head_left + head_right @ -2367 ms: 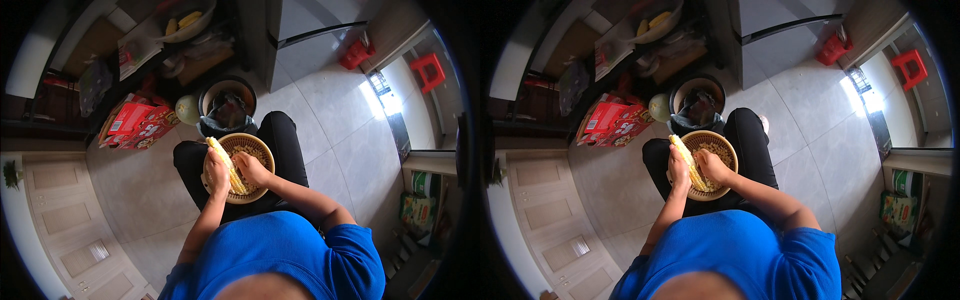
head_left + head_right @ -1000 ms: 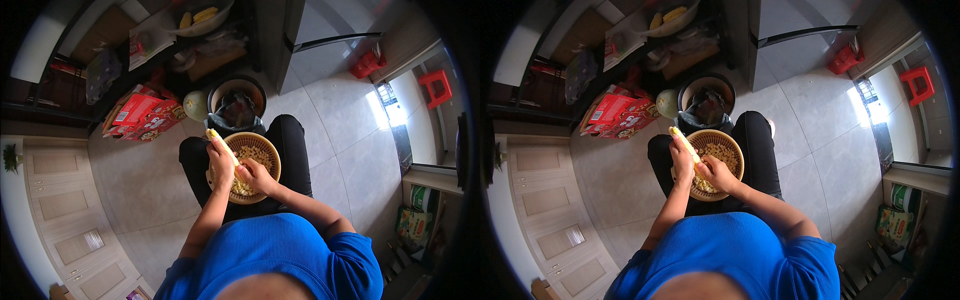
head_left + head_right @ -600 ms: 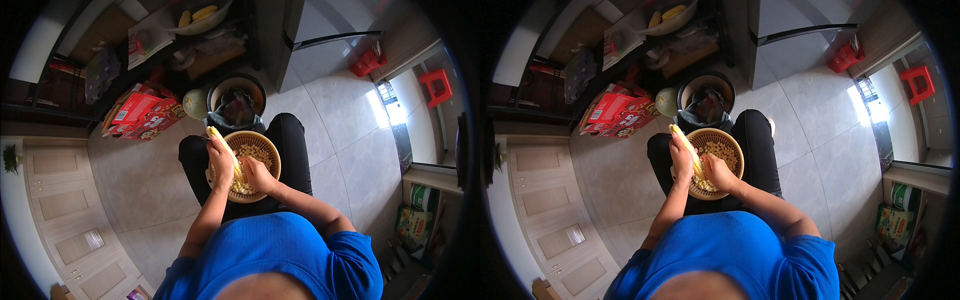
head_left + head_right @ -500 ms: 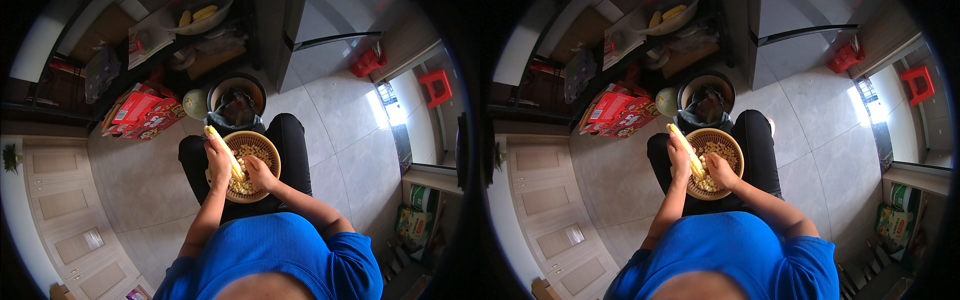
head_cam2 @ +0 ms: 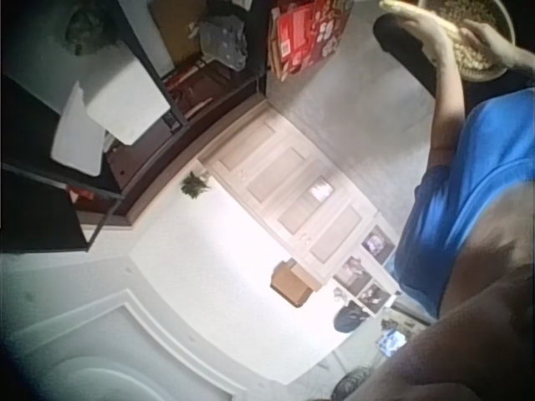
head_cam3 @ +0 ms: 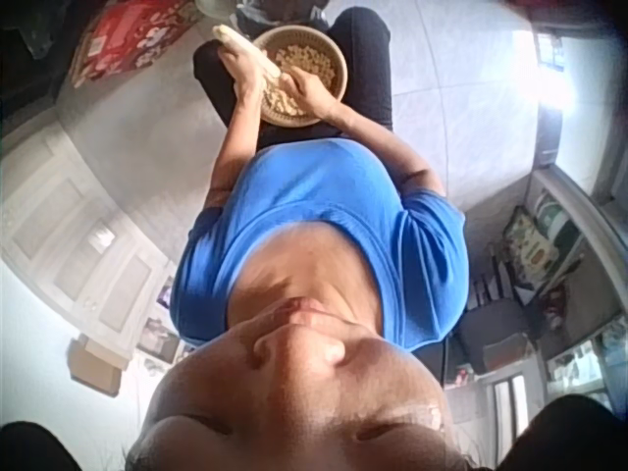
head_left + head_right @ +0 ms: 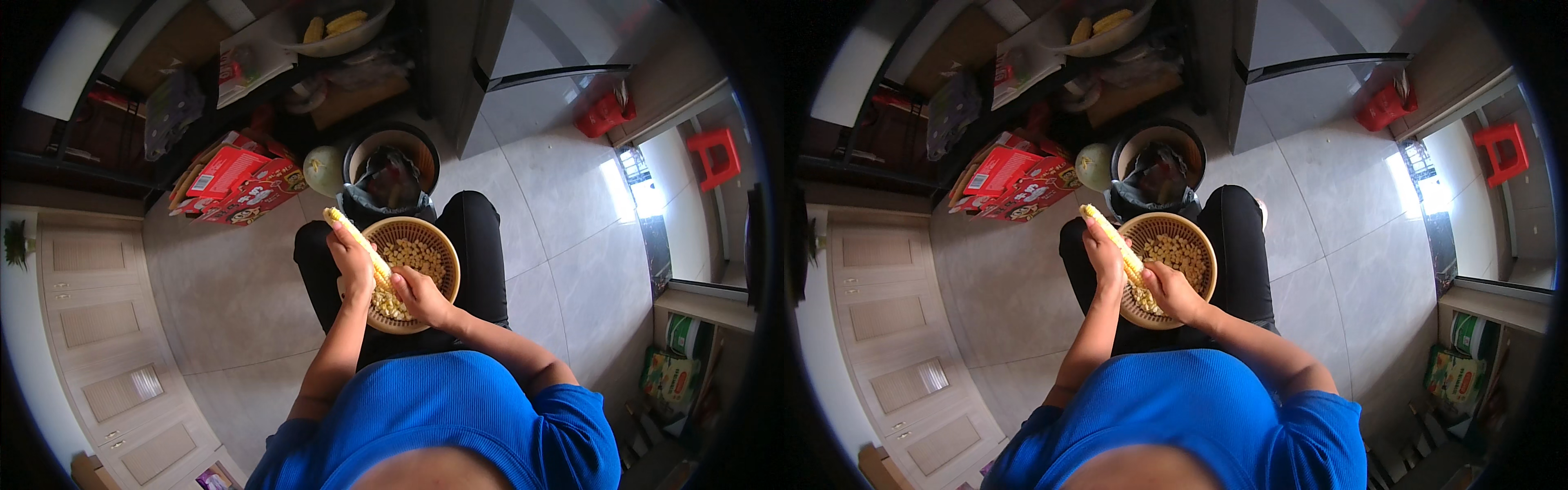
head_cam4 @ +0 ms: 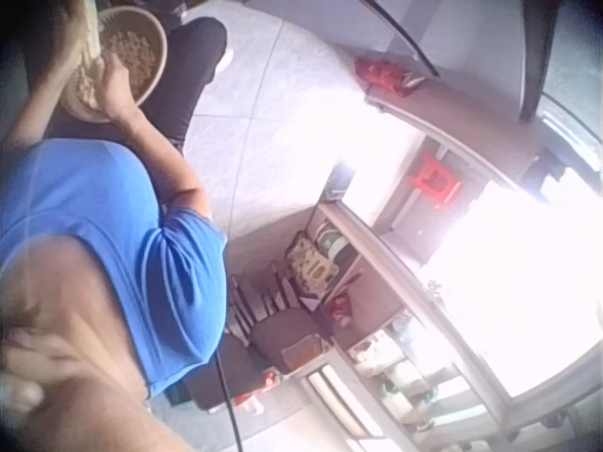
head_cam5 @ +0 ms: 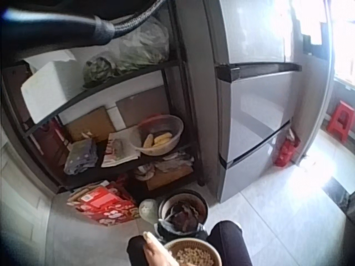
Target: The person sits on the floor and removes corn kernels from a cob by hand, placing the kernels into a bowl. The person holds the cob in one hand and uses the other hand to strip the kernels off, repeating the process until the cob is mostly bare.
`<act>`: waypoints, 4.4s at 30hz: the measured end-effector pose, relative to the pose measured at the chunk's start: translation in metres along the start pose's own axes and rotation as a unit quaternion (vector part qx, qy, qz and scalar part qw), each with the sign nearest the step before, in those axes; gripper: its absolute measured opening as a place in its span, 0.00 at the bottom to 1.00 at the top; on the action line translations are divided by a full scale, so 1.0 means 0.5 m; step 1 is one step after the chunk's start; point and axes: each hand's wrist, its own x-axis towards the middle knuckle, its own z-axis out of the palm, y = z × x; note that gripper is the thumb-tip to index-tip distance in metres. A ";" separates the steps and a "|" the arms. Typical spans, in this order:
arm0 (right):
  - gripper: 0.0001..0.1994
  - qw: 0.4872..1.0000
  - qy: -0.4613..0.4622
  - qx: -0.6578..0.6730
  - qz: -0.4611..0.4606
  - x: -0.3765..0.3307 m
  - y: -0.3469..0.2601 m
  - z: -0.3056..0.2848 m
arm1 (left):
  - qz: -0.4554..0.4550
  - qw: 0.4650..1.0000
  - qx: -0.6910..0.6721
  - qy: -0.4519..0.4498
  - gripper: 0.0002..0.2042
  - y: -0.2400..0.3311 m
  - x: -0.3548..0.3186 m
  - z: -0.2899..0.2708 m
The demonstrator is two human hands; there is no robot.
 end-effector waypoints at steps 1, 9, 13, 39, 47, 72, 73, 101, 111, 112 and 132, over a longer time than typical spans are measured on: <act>0.14 1.000 0.015 -0.012 -0.016 0.001 0.004 0.004 | 0.001 1.000 0.000 0.002 0.24 -0.002 0.002 0.000; 0.12 0.999 0.040 -0.014 0.004 0.008 0.009 0.007 | 0.004 1.000 -0.023 0.011 0.23 -0.007 0.009 0.002; 0.12 0.998 0.037 0.049 0.034 0.013 0.029 0.005 | -0.005 0.998 -0.060 0.001 0.22 -0.004 0.008 0.000; 0.07 0.975 -0.007 0.223 0.008 0.008 0.018 -0.019 | -0.172 0.950 -0.255 -0.054 0.23 0.013 0.030 -0.034; 0.25 0.951 -0.126 0.283 0.002 0.026 0.013 -0.053 | -0.066 0.914 -0.333 -0.222 0.12 0.071 -0.015 -0.060; 0.15 0.992 0.114 0.034 -0.045 0.091 -0.071 -0.032 | 0.204 0.928 0.183 -0.252 0.24 0.009 -0.107 -0.046; 0.15 0.994 0.105 0.034 -0.021 0.088 -0.068 -0.031 | 0.202 0.931 0.183 -0.243 0.24 0.001 -0.109 -0.048; 0.11 0.990 0.114 -0.053 -0.064 0.088 0.042 0.012 | 0.121 0.940 0.236 -0.216 0.22 -0.063 -0.092 -0.063; 0.17 0.992 0.100 0.068 0.031 0.109 0.055 0.016 | 0.052 0.945 0.230 -0.227 0.25 -0.053 -0.093 -0.047; 0.17 0.993 0.106 0.048 0.015 0.111 0.060 0.014 | 0.046 0.948 0.225 -0.220 0.25 -0.057 -0.092 -0.045; 0.12 0.988 0.146 0.038 -0.023 0.105 0.074 0.008 | 0.024 0.971 0.082 -0.223 0.26 -0.095 -0.070 -0.045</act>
